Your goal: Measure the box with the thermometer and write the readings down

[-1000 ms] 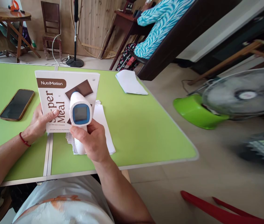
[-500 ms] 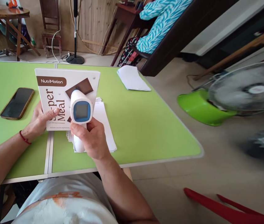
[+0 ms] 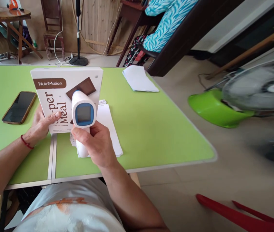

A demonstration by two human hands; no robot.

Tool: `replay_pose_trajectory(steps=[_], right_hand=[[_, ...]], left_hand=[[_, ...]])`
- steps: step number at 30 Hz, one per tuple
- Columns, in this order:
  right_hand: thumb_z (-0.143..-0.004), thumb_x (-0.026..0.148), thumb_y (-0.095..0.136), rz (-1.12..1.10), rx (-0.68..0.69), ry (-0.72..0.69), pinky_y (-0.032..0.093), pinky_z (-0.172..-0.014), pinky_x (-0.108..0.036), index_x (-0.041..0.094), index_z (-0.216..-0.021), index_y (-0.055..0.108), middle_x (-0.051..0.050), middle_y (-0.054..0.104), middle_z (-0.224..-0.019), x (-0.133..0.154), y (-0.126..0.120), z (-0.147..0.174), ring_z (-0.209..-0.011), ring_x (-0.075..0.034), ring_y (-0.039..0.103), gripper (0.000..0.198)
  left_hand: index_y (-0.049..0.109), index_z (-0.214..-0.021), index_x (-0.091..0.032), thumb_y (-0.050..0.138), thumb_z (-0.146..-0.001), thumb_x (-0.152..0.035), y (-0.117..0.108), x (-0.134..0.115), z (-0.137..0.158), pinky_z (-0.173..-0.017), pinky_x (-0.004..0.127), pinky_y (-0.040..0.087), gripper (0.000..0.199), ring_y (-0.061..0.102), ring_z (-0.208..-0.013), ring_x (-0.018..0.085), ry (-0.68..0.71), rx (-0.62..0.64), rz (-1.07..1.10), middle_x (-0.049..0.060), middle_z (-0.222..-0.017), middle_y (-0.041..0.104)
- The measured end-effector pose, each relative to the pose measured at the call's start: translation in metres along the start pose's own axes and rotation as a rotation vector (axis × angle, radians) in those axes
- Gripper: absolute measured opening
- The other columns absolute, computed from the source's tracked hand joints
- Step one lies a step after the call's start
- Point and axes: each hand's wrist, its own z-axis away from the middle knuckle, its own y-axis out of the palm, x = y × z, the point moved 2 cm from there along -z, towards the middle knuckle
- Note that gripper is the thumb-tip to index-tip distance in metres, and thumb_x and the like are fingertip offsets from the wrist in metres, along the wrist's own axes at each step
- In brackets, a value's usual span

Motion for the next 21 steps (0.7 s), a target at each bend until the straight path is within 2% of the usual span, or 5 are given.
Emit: replay_pose_trajectory(steps=[4, 8, 10, 13, 21], right_hand=[[-0.075, 0.050, 0.070, 0.177, -0.011, -0.130, 0.049, -0.053, -0.030, 0.023, -0.080, 0.065, 0.000, 0.060, -0.067, 0.020, -0.022, 0.009, -0.059, -0.014, 0.056, 0.028], [-0.068, 0.044, 0.078, 0.573, -0.197, -0.198, 0.056, -0.067, -0.034, 0.024, -0.090, 0.070, -0.001, 0.068, -0.079, 0.029, -0.074, 0.001, -0.073, -0.018, 0.064, 0.031], [-0.063, 0.045, 0.081, 0.787, -0.288, -0.195, 0.057, -0.080, -0.041, 0.024, -0.108, 0.068, -0.004, 0.072, -0.095, 0.023, -0.103, -0.007, -0.087, -0.023, 0.068, 0.051], [-0.060, 0.046, 0.081, 1.023, -0.315, -0.107, 0.055, -0.085, -0.049, 0.022, -0.107, 0.070, -0.007, 0.074, -0.098, 0.007, -0.135, -0.017, -0.089, -0.028, 0.069, 0.054], [-0.070, 0.035, 0.073, 1.344, -0.179, -0.064, 0.055, -0.082, -0.050, 0.022, -0.110, 0.069, -0.010, 0.073, -0.104, -0.010, -0.152, -0.027, -0.093, -0.031, 0.068, 0.042]], left_hand=[[0.043, -0.114, -0.019, 0.078, -0.074, -0.043, -0.005, 0.006, -0.006, -0.085, 0.041, 0.054, 0.058, 0.063, -0.100, 0.025, 0.084, -0.141, 0.148, 0.009, -0.109, 0.062], [0.043, -0.112, -0.020, 0.081, -0.070, -0.043, -0.013, 0.016, -0.015, -0.087, 0.040, 0.054, 0.061, 0.061, -0.103, 0.024, 0.132, -0.196, 0.155, 0.008, -0.113, 0.059], [0.043, -0.111, -0.020, 0.080, -0.071, -0.044, -0.016, 0.019, -0.018, -0.089, 0.041, 0.053, 0.060, 0.060, -0.106, 0.025, 0.151, -0.193, 0.139, 0.009, -0.115, 0.058], [0.042, -0.114, -0.020, 0.079, -0.073, -0.042, -0.017, 0.023, -0.021, -0.093, 0.043, 0.051, 0.060, 0.059, -0.110, 0.027, 0.158, -0.151, 0.115, 0.010, -0.118, 0.058], [0.042, -0.120, -0.022, 0.074, -0.076, -0.044, -0.015, 0.023, -0.025, -0.096, 0.048, 0.049, 0.058, 0.058, -0.115, 0.029, 0.144, -0.027, 0.152, 0.010, -0.123, 0.057]])
